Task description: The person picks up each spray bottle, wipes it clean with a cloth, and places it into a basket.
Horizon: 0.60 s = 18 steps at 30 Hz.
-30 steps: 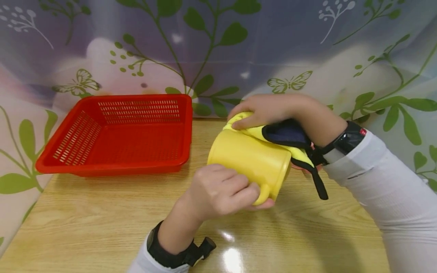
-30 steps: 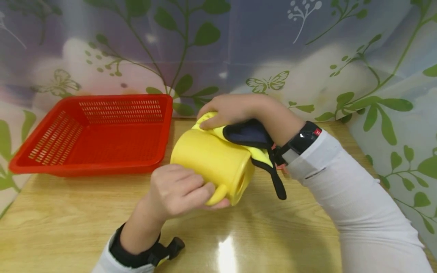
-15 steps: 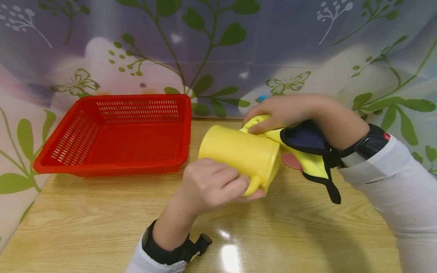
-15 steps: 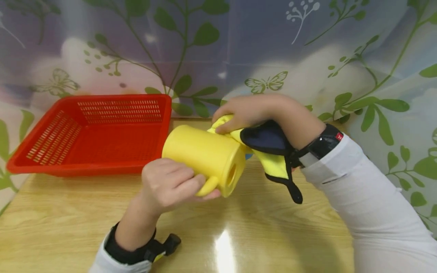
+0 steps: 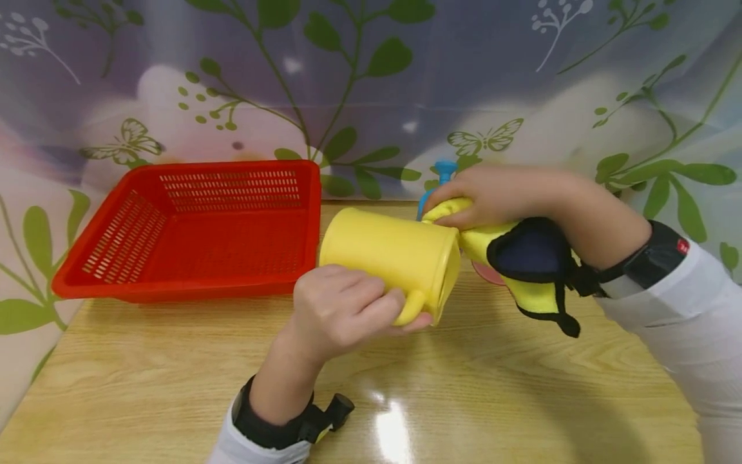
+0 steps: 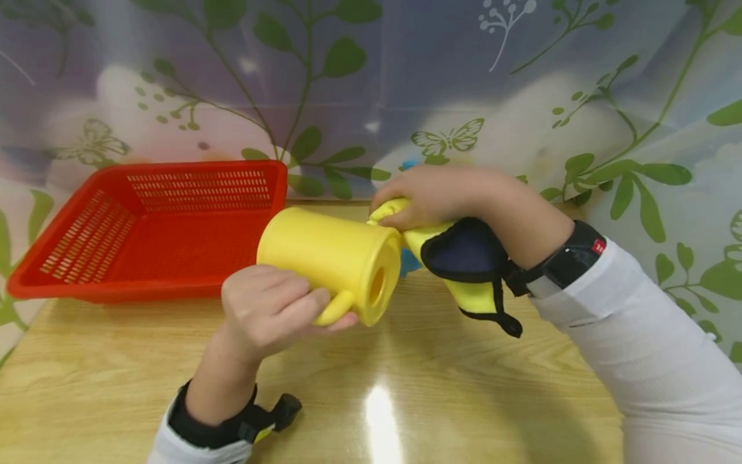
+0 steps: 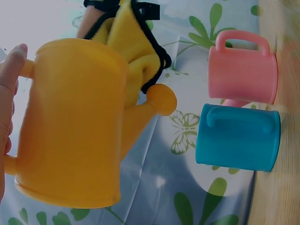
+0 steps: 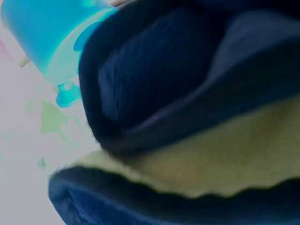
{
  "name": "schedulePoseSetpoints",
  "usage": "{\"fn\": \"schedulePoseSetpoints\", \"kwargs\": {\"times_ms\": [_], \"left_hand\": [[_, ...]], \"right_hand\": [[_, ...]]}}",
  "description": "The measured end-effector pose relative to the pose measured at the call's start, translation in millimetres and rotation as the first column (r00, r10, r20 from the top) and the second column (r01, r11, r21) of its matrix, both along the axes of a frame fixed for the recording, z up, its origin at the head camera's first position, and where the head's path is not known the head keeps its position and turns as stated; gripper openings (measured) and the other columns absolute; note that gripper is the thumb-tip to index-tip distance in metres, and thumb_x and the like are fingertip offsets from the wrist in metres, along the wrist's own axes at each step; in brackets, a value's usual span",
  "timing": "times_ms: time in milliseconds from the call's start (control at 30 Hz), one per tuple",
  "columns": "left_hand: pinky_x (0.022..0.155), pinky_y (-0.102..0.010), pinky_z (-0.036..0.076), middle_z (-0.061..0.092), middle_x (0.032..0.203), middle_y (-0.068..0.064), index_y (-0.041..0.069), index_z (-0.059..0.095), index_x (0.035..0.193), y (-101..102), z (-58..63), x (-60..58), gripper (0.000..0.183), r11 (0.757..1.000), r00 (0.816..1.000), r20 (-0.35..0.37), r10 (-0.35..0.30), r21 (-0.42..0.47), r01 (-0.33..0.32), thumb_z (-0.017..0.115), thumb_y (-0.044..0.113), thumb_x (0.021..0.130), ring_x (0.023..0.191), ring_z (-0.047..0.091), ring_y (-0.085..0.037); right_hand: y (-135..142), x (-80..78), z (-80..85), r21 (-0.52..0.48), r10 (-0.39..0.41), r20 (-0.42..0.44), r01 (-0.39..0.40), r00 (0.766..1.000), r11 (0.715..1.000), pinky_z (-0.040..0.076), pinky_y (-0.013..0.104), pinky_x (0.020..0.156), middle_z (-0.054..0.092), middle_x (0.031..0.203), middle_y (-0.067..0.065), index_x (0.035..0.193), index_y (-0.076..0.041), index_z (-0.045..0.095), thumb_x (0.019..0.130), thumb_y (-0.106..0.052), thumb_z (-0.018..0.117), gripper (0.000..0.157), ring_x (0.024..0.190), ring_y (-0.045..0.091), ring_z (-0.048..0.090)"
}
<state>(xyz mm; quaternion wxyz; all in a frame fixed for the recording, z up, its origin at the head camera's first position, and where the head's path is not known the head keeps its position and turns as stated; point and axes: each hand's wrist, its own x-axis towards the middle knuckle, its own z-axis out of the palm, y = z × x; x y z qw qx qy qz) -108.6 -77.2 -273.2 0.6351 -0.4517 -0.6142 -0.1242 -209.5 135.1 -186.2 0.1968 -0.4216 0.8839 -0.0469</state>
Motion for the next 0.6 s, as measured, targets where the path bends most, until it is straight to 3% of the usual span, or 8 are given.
{"fn": "schedulePoseSetpoints", "kwargs": {"times_ms": [133, 267, 400, 600], "left_hand": [[0.040, -0.014, 0.012, 0.031, 0.050, 0.009, 0.017, 0.051, 0.063, -0.2, 0.8, -0.1, 0.033, 1.000, 1.000, -0.013, -0.008, 0.006, 0.008, 0.072, 0.040, 0.074, 0.041, 0.022, -0.002], [0.040, -0.015, 0.013, 0.031, 0.049, 0.009, 0.017, 0.052, 0.064, -0.9, 0.7, 0.3, 0.032, 1.000, 1.000, -0.006, -0.012, 0.014, 0.012, 0.072, 0.040, 0.074, 0.041, 0.023, -0.002], [0.039, -0.015, 0.013, 0.030, 0.049, 0.010, 0.017, 0.052, 0.065, -3.0, -0.5, 0.5, 0.032, 1.000, 1.000, 0.019, 0.003, 0.024, -0.003, 0.071, 0.040, 0.075, 0.041, 0.024, -0.002], [0.038, -0.015, 0.015, 0.030, 0.049, 0.009, 0.016, 0.052, 0.065, -3.9, -1.0, 0.1, 0.031, 0.999, 1.000, 0.029, -0.002, 0.034, 0.001, 0.071, 0.039, 0.075, 0.041, 0.025, -0.003]], "right_hand": [[-1.0, 3.3, -6.5, -0.004, 0.021, -0.115, -0.022, 0.993, 1.000, 0.045, 0.035, 0.078, 0.062, 0.101, -0.005, 0.110, -0.024, 0.061, 0.091, -0.023, 0.053, 0.021, 0.082, 0.012, 0.053], [-1.5, 7.1, -8.8, 0.026, 0.030, -0.207, -0.025, 0.978, 0.999, 0.045, 0.036, 0.075, 0.062, 0.094, -0.004, 0.104, -0.021, 0.063, 0.088, -0.021, 0.057, 0.017, 0.083, 0.015, 0.052], [1.1, 13.5, -7.6, 0.058, -0.006, -0.233, 0.020, 0.972, 0.998, 0.044, 0.035, 0.069, 0.060, 0.086, -0.003, 0.100, -0.024, 0.063, 0.085, -0.020, 0.059, 0.015, 0.078, 0.015, 0.050], [4.3, 22.3, -7.5, 0.109, -0.066, -0.278, 0.100, 0.958, 0.989, 0.046, 0.039, 0.063, 0.059, 0.090, -0.001, 0.107, -0.027, 0.061, 0.086, -0.026, 0.058, 0.021, 0.078, 0.015, 0.052]]}}
